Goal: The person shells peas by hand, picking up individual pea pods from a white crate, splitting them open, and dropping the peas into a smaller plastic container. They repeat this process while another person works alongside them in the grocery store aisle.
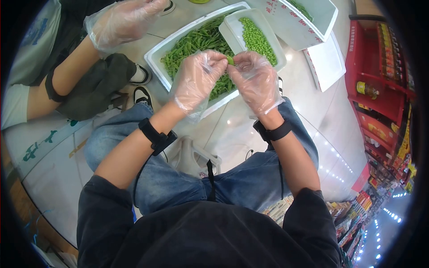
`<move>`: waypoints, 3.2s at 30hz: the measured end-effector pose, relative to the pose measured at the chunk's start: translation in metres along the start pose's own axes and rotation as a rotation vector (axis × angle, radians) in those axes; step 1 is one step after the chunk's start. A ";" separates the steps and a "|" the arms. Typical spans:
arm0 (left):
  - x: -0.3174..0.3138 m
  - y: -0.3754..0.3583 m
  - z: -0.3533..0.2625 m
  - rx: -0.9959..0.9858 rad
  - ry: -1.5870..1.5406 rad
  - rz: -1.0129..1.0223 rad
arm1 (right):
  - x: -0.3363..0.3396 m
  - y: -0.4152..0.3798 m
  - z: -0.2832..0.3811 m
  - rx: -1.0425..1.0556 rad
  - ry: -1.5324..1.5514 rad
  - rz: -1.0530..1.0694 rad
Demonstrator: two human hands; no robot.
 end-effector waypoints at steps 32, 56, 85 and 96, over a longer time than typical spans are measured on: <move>0.008 0.000 -0.024 -0.131 0.286 -0.027 | -0.012 0.006 -0.025 -0.306 0.239 0.311; -0.008 0.001 0.009 0.205 -0.260 0.077 | -0.009 0.012 -0.034 -0.338 0.358 0.538; 0.004 -0.004 0.023 0.193 -0.287 -0.144 | -0.020 -0.006 -0.004 0.003 -0.138 0.183; -0.003 -0.009 0.015 0.204 -0.291 -0.137 | -0.015 -0.013 -0.007 -0.127 -0.083 0.095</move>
Point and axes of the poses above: each hand's wrist, its own y-axis towards the middle knuckle, its own x-axis out of the back of the hand, z = x × y, the point moved 8 cm from there along y, towards the middle knuckle, and after that the axes turned 5 degrees about -x, right-handed, at the moved point
